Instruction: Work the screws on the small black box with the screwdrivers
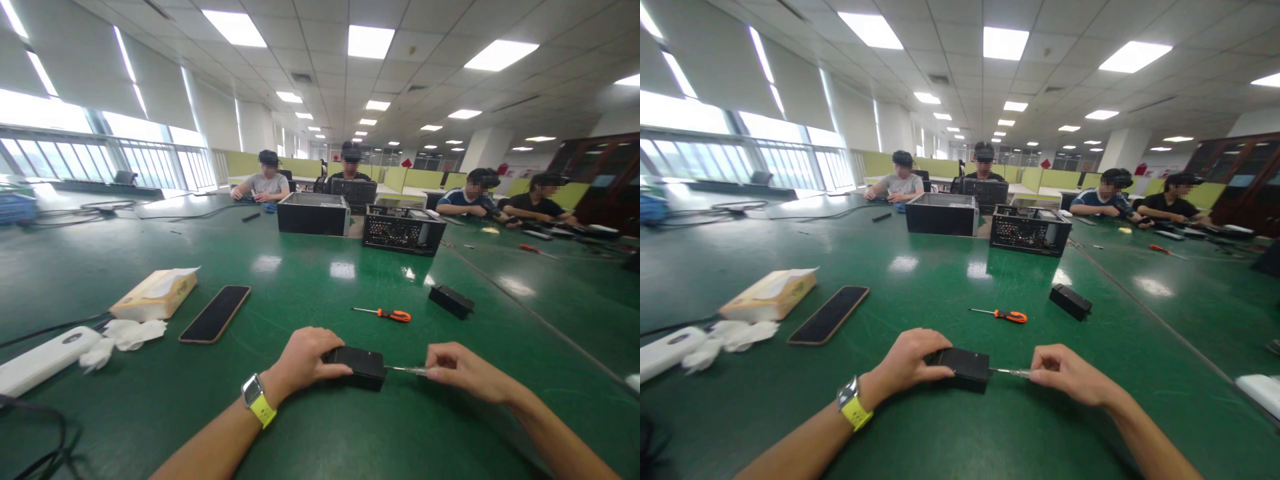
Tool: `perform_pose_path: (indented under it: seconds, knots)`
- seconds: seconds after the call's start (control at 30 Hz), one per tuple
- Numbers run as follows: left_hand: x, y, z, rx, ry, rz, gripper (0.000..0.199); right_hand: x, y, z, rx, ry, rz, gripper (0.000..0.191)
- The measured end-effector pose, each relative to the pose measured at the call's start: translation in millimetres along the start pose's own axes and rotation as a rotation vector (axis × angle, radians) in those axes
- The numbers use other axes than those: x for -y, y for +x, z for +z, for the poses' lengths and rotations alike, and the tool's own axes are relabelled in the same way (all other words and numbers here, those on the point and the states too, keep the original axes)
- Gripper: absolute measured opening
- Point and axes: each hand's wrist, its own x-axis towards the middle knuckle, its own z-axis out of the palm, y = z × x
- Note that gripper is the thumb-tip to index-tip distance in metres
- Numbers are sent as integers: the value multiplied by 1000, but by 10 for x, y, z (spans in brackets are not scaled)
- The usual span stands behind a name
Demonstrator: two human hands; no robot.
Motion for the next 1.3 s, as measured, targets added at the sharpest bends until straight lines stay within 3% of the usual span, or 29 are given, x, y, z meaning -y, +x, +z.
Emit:
perform_pose_path:
  seconds: [0.2,0.37,0.7,0.9,1.07,1.3]
  knots:
    - [-20,4,13,3,27,-1,46,56,80,81,120,-42,37,43]
    - [-30,9,27,2,47,2,44,89,102,201,111,10,40,46]
    - [-34,10,22,7,57,19,44,-111,80,173,63,154,95,51]
    - [-16,8,45,-30,51,31,48,-42,91,200,-60,108,63,49]
    - [-19,5,43,-32,53,35,45,49,-7,107,28,73,34,49]
    - [-13,6,47,-17,50,19,42,17,9,126,34,42,82,48]
